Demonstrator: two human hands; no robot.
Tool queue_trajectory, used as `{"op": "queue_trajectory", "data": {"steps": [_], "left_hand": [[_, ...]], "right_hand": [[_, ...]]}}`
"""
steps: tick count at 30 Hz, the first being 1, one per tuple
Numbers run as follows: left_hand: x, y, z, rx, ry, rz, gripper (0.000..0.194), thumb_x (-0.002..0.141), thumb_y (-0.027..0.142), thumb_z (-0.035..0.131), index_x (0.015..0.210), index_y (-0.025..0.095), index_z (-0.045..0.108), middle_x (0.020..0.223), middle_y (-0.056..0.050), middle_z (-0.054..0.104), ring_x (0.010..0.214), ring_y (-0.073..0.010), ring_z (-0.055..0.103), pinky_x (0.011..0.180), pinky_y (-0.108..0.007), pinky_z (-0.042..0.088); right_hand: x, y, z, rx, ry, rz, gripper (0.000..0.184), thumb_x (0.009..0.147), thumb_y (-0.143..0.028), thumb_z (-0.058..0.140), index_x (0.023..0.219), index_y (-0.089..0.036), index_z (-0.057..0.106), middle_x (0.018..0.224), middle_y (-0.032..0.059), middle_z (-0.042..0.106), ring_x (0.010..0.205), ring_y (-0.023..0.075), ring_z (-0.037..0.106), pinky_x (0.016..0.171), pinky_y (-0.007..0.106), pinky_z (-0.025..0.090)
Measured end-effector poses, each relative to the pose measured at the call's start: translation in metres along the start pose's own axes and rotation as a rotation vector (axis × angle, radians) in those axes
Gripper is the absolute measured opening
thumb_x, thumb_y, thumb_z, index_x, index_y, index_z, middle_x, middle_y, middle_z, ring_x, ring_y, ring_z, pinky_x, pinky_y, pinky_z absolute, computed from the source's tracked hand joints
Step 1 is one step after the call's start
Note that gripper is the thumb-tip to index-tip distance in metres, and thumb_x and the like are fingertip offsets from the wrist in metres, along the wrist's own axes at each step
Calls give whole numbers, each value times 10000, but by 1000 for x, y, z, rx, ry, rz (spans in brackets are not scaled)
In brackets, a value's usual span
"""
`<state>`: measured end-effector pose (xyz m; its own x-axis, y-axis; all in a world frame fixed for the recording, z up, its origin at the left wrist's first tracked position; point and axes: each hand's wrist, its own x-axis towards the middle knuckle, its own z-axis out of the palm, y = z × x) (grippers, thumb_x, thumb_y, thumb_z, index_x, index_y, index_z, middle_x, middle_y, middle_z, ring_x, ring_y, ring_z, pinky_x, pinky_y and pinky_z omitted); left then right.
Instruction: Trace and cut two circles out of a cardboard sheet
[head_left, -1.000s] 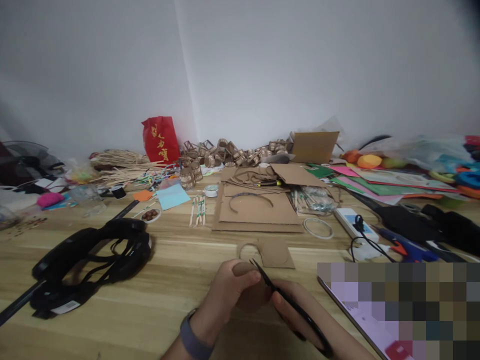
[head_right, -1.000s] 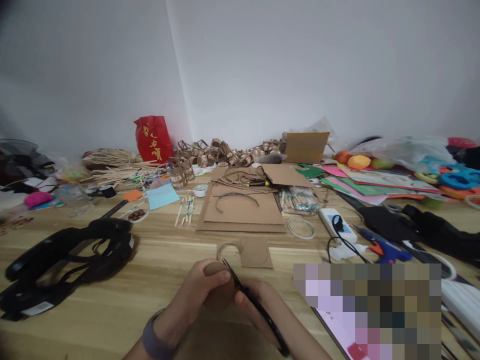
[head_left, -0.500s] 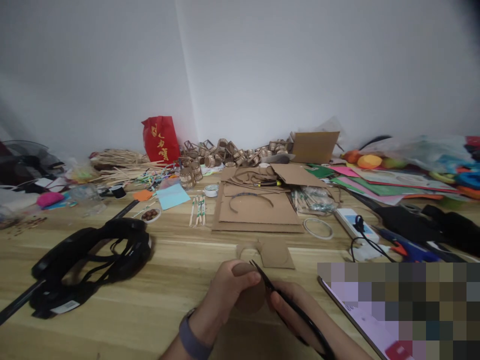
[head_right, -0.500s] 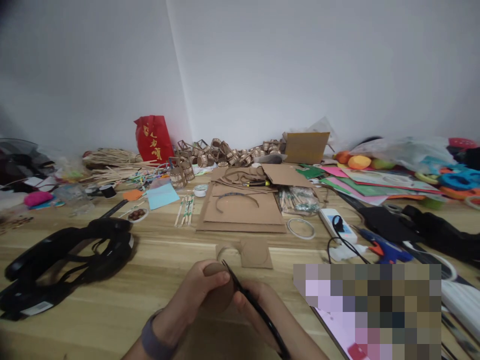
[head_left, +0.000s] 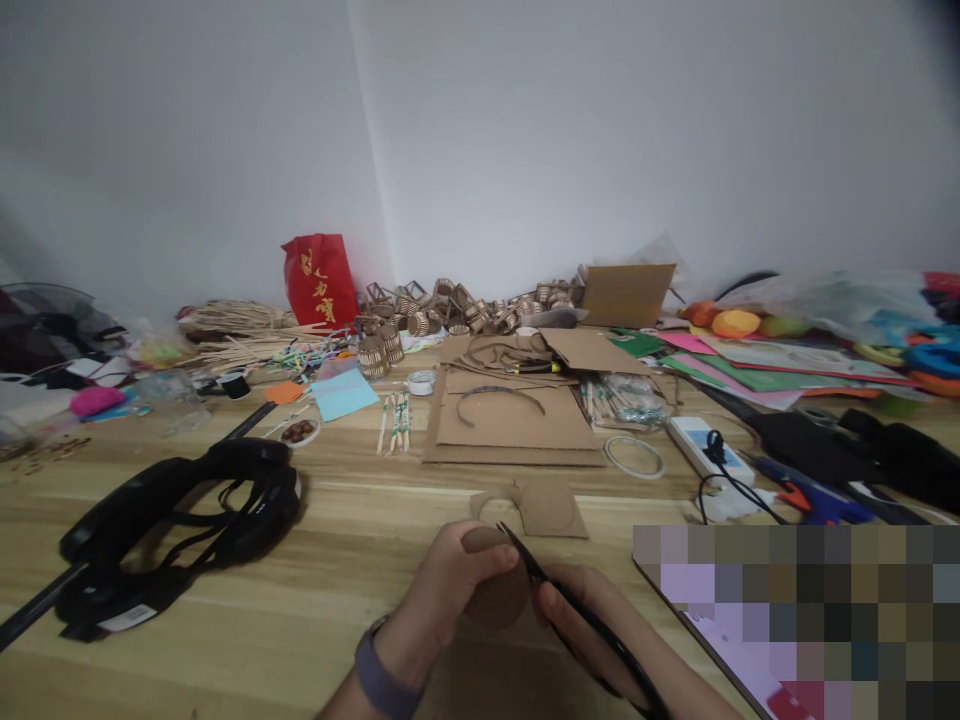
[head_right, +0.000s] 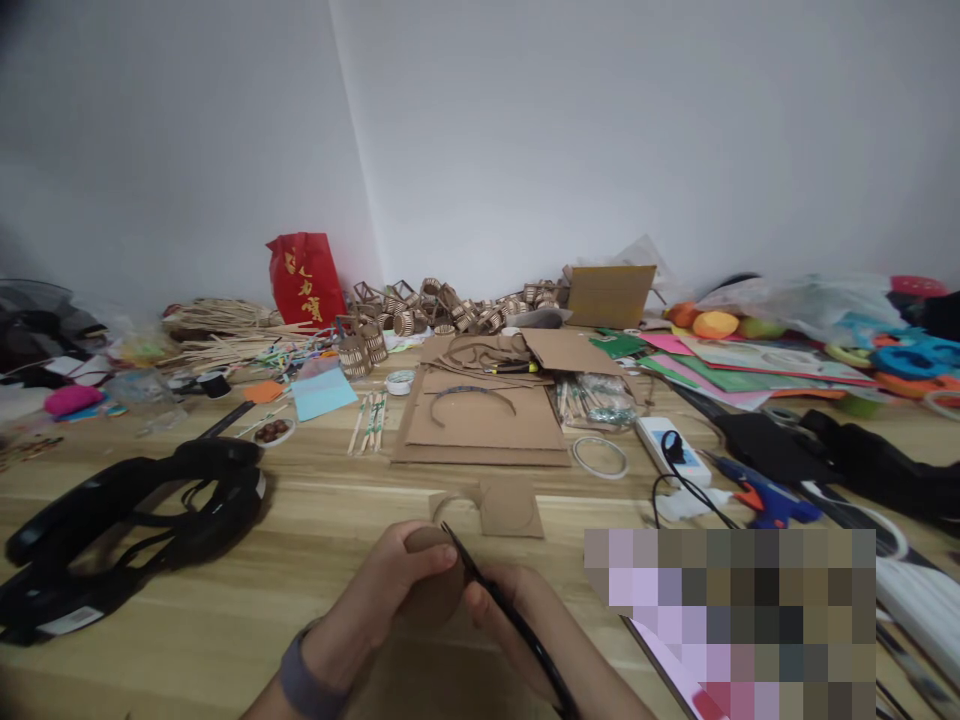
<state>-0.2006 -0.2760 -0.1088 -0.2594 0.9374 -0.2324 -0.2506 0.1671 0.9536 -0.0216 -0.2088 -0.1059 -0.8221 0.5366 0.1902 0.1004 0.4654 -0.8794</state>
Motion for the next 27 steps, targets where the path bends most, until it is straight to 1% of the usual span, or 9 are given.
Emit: {"op": "queue_trajectory", "data": {"steps": [3,7,11,15,20,24,27], "left_hand": [[-1,2,1,17,17,-11,441,519,464,954,766,156,758,721,-10,694,685,-182,579,657,-288,417],[-2,7,3,-13,-6,-9,443,492,465,949,741,154,755,719,-9,692,671,-173,567,643,-280,407],[-3,10,5,-22,-1,-23,434,476,458,941,706,152,736,677,-1,670,628,-154,536,603,-271,385],[-3,10,6,-16,30,-35,440,453,455,940,679,153,714,652,6,652,615,-140,509,590,-261,362],[-3,9,6,-37,-11,-31,478,453,497,936,700,154,715,668,-1,654,626,-148,519,606,-269,372],[-3,9,5,0,30,-39,444,461,467,927,686,157,701,659,-3,648,625,-152,517,608,-276,370],[-4,10,5,-14,14,-48,421,475,448,919,699,162,707,664,-7,657,627,-161,533,616,-285,385]], "right_hand": [[-1,2,0,17,-31,16,720,934,-883,279,696,-231,468,679,-14,399,621,166,360,555,307,308],[-2,3,0,17,-42,29,721,921,-899,262,699,-240,454,662,-22,383,605,167,348,544,312,288],[-1,3,1,9,-53,48,735,911,-910,245,724,-238,475,674,-19,402,616,171,363,554,305,323],[-1,2,2,-13,-27,45,730,925,-894,250,679,-235,446,642,-28,389,592,156,352,535,283,329],[-1,0,2,-40,6,26,731,932,-882,254,667,-241,483,633,-19,428,582,167,391,539,282,379],[-1,-1,4,-52,9,69,749,929,-885,242,674,-226,490,633,-18,410,582,160,367,525,289,344],[-1,0,6,-68,14,107,765,903,-910,240,657,-221,466,626,-14,400,578,156,361,511,291,309]]}}
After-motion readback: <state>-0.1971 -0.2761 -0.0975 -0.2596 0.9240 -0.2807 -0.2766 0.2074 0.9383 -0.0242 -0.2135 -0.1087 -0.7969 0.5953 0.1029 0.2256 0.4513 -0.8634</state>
